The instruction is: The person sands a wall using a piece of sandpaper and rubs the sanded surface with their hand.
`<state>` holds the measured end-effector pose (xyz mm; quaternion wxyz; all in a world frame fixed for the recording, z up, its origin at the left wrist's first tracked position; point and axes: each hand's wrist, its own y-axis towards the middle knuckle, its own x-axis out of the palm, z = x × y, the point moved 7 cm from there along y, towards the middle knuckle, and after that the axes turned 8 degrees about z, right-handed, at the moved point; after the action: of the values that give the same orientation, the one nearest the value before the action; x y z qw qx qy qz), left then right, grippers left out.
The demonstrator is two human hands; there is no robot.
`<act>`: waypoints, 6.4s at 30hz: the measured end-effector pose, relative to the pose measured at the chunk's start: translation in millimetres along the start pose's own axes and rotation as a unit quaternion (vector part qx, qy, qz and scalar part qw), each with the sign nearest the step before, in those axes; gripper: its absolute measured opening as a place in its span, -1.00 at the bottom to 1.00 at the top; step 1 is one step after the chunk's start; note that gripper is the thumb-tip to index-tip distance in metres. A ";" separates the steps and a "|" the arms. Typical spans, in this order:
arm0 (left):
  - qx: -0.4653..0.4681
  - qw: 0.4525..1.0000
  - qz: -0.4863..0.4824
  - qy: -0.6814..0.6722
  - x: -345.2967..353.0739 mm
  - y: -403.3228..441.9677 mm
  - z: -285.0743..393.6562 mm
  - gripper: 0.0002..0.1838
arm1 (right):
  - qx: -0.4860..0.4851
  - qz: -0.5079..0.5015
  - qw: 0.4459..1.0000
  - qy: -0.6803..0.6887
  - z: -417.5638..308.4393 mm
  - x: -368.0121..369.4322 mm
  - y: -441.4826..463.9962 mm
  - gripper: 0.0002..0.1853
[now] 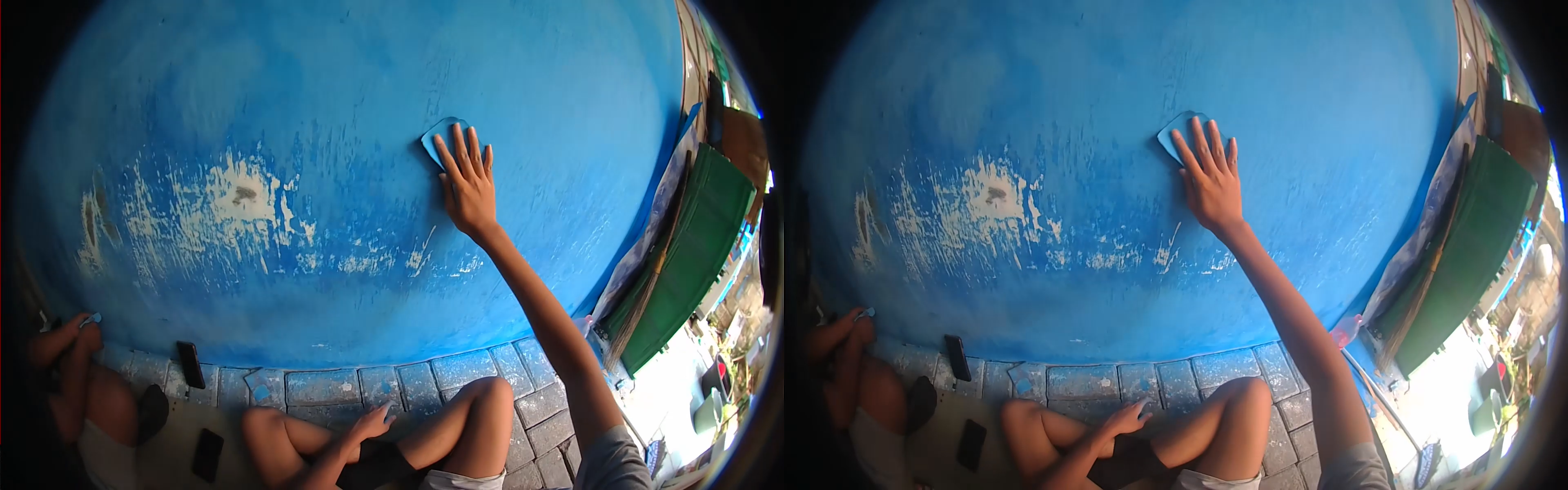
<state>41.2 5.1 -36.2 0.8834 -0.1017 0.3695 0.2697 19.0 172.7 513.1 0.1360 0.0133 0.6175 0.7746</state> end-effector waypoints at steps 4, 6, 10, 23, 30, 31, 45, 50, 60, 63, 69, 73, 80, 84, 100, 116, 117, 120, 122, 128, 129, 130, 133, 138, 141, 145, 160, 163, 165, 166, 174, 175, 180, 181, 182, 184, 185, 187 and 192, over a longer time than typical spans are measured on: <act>0.013 1.000 0.008 0.002 3.9 1.1 1.1 -0.40 | -0.137 -0.094 0.986 -0.003 5.5 -0.8 3.4 -0.32; 0.027 0.999 0.020 -0.016 6.1 2.6 -0.8 -0.38 | -0.083 -0.033 0.996 -0.030 15.5 -7.1 12.6 -0.32; 0.022 0.999 0.019 -0.016 2.0 2.0 6.5 -0.40 | -0.149 -0.077 0.986 0.013 -19.8 2.2 -6.4 -0.32; 0.025 0.999 -0.007 -0.020 5.6 4.6 4.6 -0.37 | -0.193 -0.128 0.972 0.036 -67.1 19.9 -27.2 -0.31; 0.030 0.999 -0.001 -0.030 0.2 1.7 11.6 -0.37 | -0.092 -0.070 0.990 0.080 -96.8 22.0 -33.5 -0.31; 0.026 0.999 -0.008 -0.026 1.5 2.2 10.2 -0.37 | -0.120 -0.115 0.981 0.103 -107.6 31.6 -51.1 -0.29; 0.053 0.998 0.017 -0.034 -8.6 -2.3 10.3 -0.39 | -0.265 -0.294 0.913 0.101 -135.7 57.5 -247.4 -0.20; 0.078 0.987 0.124 -0.062 -67.9 2.7 35.6 -0.62 | -0.225 -0.379 0.873 0.210 -137.3 37.7 -307.3 -0.29; 0.142 0.742 0.644 0.119 -316.6 -25.2 114.6 -0.37 | 0.234 -0.512 0.794 0.229 -65.2 11.0 -425.9 -0.68; 0.115 0.703 0.669 0.213 -397.0 -12.9 141.9 -0.24 | 0.277 -0.521 0.764 0.263 -59.8 9.0 -440.5 -0.64; 0.058 0.659 0.687 0.301 -456.5 13.2 187.0 -0.20 | 0.243 -0.629 0.674 0.303 -81.4 18.6 -449.4 -0.63; 0.060 0.664 0.674 0.318 -439.6 19.2 185.0 -0.21 | 0.240 -0.644 0.670 0.280 -78.5 13.2 -445.8 -0.62; 0.063 0.680 0.650 0.334 -429.3 24.0 184.5 -0.23 | 0.234 -0.669 0.651 0.271 -79.7 14.7 -456.0 -0.62; 0.089 0.685 0.645 0.327 -434.5 26.7 198.3 -0.24 | 0.217 -0.672 0.654 0.271 -83.7 12.6 -452.6 -0.63; 0.122 0.684 0.631 0.345 -425.1 35.3 220.4 -0.24 | 0.219 -0.724 0.608 0.240 -83.3 10.5 -454.4 -0.55; 0.195 0.699 0.568 0.389 -391.1 51.1 227.6 -0.30 | 0.219 -0.722 0.607 0.251 -84.5 10.6 -454.9 -0.53; 0.185 0.698 0.565 0.399 -392.7 51.2 228.8 -0.30 | 0.222 -0.723 0.604 0.250 -84.0 10.1 -454.2 -0.53; 0.150 0.686 0.595 0.391 -409.0 48.4 241.9 -0.29 | 0.221 -0.725 0.597 0.265 -87.7 6.9 -453.8 -0.53; 0.139 0.687 0.599 0.387 -412.2 48.8 244.8 -0.29 | 0.216 -0.722 0.605 0.256 -86.4 11.6 -456.9 -0.53; 0.200 0.705 0.565 0.379 -376.7 64.7 246.6 -0.27 | 0.221 -0.714 0.611 0.259 -86.9 19.4 -462.3 -0.54; 0.202 0.707 0.564 0.377 -376.9 65.5 250.4 -0.26 | 0.207 -0.723 0.607 0.257 -88.0 19.2 -465.8 -0.54; 0.202 0.708 0.563 0.375 -380.1 66.8 254.3 -0.26 | 0.208 -0.724 0.606 0.255 -87.4 18.3 -468.3 -0.54; 0.191 0.681 0.585 0.398 -396.6 71.1 271.0 -0.27 | 0.215 -0.716 0.613 0.257 -86.2 15.1 -463.8 -0.55; 0.220 0.676 0.596 0.373 -397.9 84.2 301.0 -0.27 | 0.224 -0.714 0.611 0.258 -85.7 15.2 -460.9 -0.55; 0.273 0.680 0.555 0.394 -373.8 93.9 310.8 -0.26 | 0.222 -0.714 0.612 0.257 -86.2 16.6 -465.2 -0.55; 0.311 0.700 0.490 0.416 -343.9 100.2 304.6 -0.26 | 0.236 -0.703 0.621 0.253 -82.3 14.1 -463.9 -0.56; 0.366 0.661 0.181 0.630 -277.5 89.9 222.5 -0.22 | 0.245 -0.701 0.618 0.259 -81.8 16.8 -471.0 -0.58; 0.387 0.637 0.225 0.628 -293.3 95.1 240.5 -0.24 | 0.261 -0.701 0.612 0.255 -77.7 12.7 -466.1 -0.59; 0.376 0.653 0.256 0.606 -297.7 100.6 255.6 -0.24 | 0.264 -0.702 0.609 0.259 -78.5 10.3 -468.3 -0.59; 0.362 0.665 0.288 0.586 -303.1 102.8 263.0 -0.24 | 0.266 -0.696 0.615 0.260 -79.2 12.5 -472.1 -0.59; 0.389 0.664 0.246 0.589 -281.3 115.2 265.5 -0.24 | 0.260 -0.693 0.621 0.258 -74.3 14.2 -473.1 -0.60; 0.402 0.664 0.223 0.590 -279.2 114.8 265.2 -0.24 | 0.261 -0.695 0.621 0.252 -74.3 15.1 -473.7 -0.60; 0.362 0.676 0.288 0.573 -292.6 114.4 279.5 -0.23 | 0.274 -0.681 0.624 0.267 -80.2 18.5 -467.8 -0.60; 0.342 0.696 0.294 0.559 -291.4 115.7 278.8 -0.23 | 0.269 -0.688 0.618 0.269 -81.4 19.1 -465.2 -0.60; 0.343 0.697 0.293 0.557 -288.9 114.8 278.4 -0.23 | 0.259 -0.697 0.613 0.268 -79.5 17.0 -464.2 -0.60; 0.361 0.688 0.275 0.566 -283.0 114.7 276.3 -0.23 | 0.266 -0.692 0.618 0.263 -74.4 17.3 -470.9 -0.60; 0.348 0.689 0.287 0.567 -287.7 117.4 275.3 -0.23 | 0.269 -0.694 0.616 0.257 -73.9 17.8 -475.6 -0.60; 0.334 0.693 0.312 0.557 -291.9 116.4 279.5 -0.24 | 0.278 -0.694 0.613 0.257 -76.6 14.1 -469.0 -0.60; 0.317 0.713 0.338 0.526 -288.0 112.5 281.4 -0.24 | 0.266 -0.710 0.603 0.248 -77.6 12.0 -463.6 -0.56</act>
<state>-20.1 90.0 368.6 0.3769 0.1906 0.8481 0.3200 82.8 194.3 47.8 0.4754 -0.5867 0.6212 0.2095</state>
